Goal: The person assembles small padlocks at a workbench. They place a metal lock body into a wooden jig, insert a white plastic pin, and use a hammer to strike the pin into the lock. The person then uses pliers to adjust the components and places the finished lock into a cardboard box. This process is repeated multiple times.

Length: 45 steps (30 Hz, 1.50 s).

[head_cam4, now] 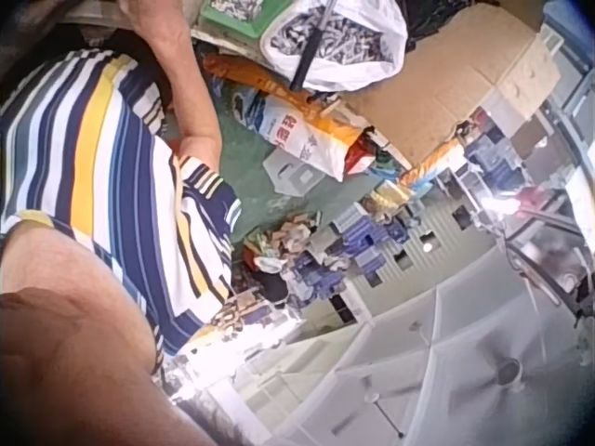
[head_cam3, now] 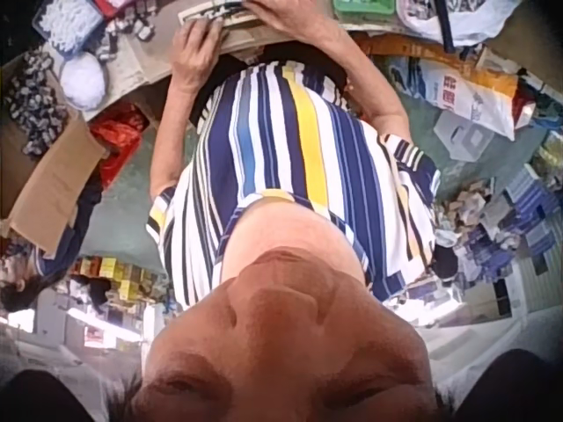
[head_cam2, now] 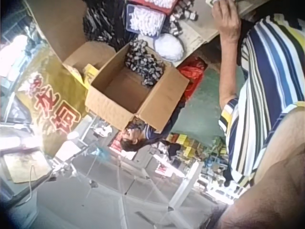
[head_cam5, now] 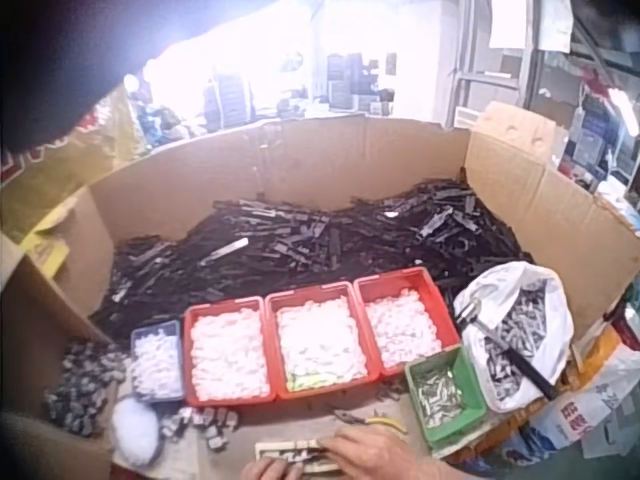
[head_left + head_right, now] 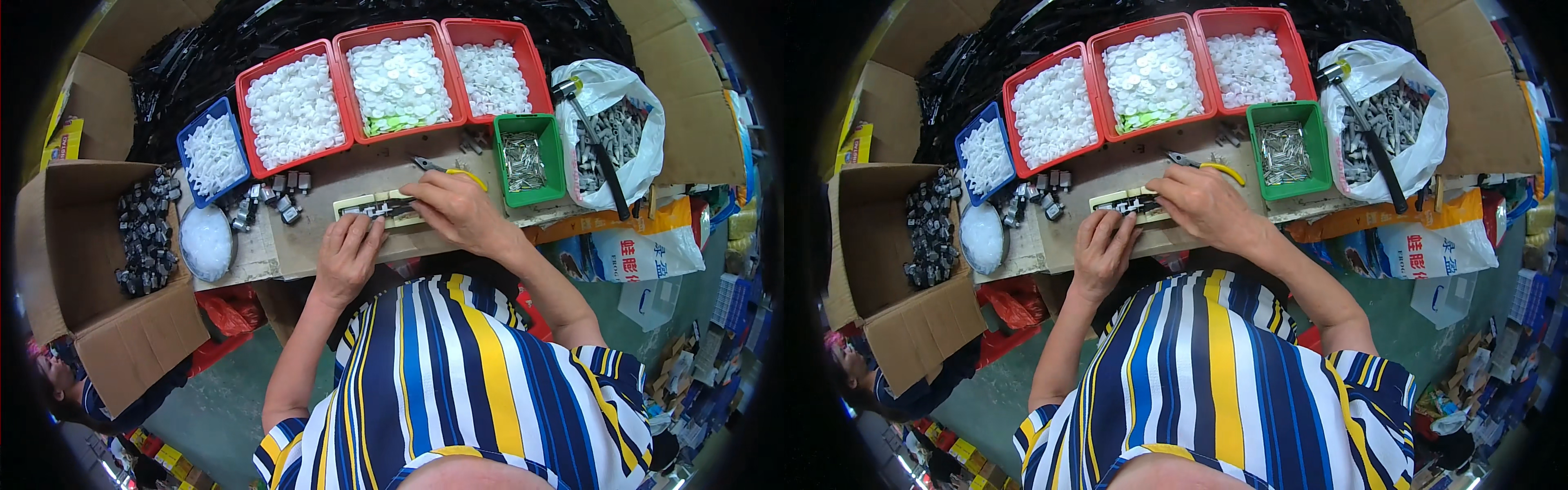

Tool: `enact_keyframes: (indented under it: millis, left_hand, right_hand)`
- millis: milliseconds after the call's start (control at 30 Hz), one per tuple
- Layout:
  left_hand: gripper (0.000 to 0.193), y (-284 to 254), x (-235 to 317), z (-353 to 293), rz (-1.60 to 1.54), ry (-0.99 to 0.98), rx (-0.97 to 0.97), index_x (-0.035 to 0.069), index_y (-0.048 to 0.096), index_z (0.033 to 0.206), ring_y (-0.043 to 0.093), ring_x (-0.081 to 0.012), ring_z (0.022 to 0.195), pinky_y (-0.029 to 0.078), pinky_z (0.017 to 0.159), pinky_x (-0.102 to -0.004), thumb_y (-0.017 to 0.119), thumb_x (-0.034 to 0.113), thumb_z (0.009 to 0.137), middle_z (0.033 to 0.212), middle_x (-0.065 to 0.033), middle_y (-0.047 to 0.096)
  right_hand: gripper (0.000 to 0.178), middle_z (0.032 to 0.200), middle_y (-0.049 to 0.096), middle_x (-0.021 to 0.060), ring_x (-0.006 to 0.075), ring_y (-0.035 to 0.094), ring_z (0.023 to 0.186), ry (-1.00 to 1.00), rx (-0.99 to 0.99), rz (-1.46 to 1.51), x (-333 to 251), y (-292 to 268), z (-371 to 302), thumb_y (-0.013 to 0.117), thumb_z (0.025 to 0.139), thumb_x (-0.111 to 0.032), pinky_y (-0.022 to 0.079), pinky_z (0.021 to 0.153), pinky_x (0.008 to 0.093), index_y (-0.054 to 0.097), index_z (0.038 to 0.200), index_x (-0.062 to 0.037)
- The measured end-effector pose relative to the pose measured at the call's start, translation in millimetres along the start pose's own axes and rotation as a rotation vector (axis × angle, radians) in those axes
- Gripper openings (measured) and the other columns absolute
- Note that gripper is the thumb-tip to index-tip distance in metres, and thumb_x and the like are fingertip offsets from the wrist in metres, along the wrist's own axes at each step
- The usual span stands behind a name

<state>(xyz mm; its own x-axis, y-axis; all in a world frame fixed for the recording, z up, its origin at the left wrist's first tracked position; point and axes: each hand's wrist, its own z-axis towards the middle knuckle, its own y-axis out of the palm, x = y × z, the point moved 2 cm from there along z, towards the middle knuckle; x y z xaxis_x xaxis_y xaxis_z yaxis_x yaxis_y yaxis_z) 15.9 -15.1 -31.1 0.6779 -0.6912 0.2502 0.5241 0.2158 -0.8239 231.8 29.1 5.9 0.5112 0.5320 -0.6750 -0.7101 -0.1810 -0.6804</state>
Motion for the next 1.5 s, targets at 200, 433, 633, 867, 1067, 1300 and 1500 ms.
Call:
enact_keyframes:
  millis: [200,433,633,867,1067,1300,1500]
  left_hand:
    - [0.043,0.0,-0.8,3.2,0.032,0.010,-0.034,0.009,0.071,0.117,0.059,-0.0297,0.103,0.050,0.085,-0.0416,0.082,0.008,0.075,0.107,-0.0094,0.061]
    - [0.033,9.9,-0.9,-1.5,0.044,-0.022,0.021,0.011,0.073,0.114,0.058,-0.0291,0.105,0.046,0.084,-0.0427,0.077,0.016,0.082,0.109,-0.0091,0.062]
    - [0.036,10.4,3.6,1.6,0.118,-0.007,-0.001,0.011,0.072,0.114,0.055,-0.0302,0.108,0.043,0.090,-0.0442,0.081,0.013,0.078,0.110,-0.0086,0.060]
    - [0.039,6.8,3.7,1.1,0.161,-0.017,-0.040,0.011,0.071,0.115,0.055,-0.0304,0.109,0.042,0.091,-0.0445,0.081,0.016,0.078,0.111,-0.0091,0.059]
    - [0.044,-1.2,3.1,-1.7,-0.013,-0.087,-0.024,0.009,0.071,0.116,0.055,-0.0335,0.110,0.045,0.086,-0.0458,0.083,0.014,0.074,0.111,-0.0123,0.059]
    - [0.038,-46.0,-34.7,11.1,0.066,-0.189,0.118,0.008,0.072,0.110,0.057,-0.0335,0.105,0.047,0.086,-0.0461,0.081,0.009,0.073,0.106,-0.0108,0.061]
    - [0.021,-98.9,-122.1,21.8,0.315,-0.399,0.252,0.002,0.072,0.099,0.056,-0.0323,0.098,0.045,0.090,-0.0438,0.075,0.006,0.079,0.097,-0.0117,0.063]
  right_hand:
    - [0.023,0.092,0.065,0.0119,0.0292,0.065,0.080,0.076,0.119,-0.113,3.0,-47.5,-10.5,0.069,0.084,0.002,0.050,0.069,0.0377,0.069,0.107,-0.0012]
    - [0.017,0.090,0.067,0.0136,0.0267,0.067,0.080,0.244,0.369,-0.347,24.8,-132.2,-33.9,0.067,0.086,0.003,0.052,0.070,0.0350,0.071,0.102,0.0018]
    - [0.015,0.089,0.068,0.0146,0.0284,0.068,0.075,0.416,0.564,-0.643,94.0,-221.8,-83.0,0.066,0.088,-0.005,0.053,0.070,0.0368,0.073,0.100,0.0003]
    - [0.023,0.103,0.065,0.0195,0.0348,0.068,0.088,0.508,0.419,-0.734,157.0,-256.6,-81.8,0.066,0.086,-0.004,0.053,0.080,0.0421,0.070,0.108,0.0008]
    - [0.044,0.130,0.058,0.0209,0.0386,0.055,0.123,0.478,0.198,-0.692,208.7,-273.7,-89.7,0.073,0.079,-0.004,0.044,0.106,0.0403,0.062,0.122,0.0003]
    - [0.020,0.090,0.059,0.0180,0.0339,0.059,0.084,0.557,0.039,-0.716,212.4,-293.1,-98.7,0.068,0.082,-0.006,0.047,0.078,0.0417,0.058,0.096,0.0036]
    - [0.016,0.080,0.058,0.0151,0.0260,0.056,0.072,0.597,0.082,-0.693,199.4,-297.2,-96.3,0.067,0.085,-0.006,0.046,0.069,0.0379,0.057,0.090,0.0041]
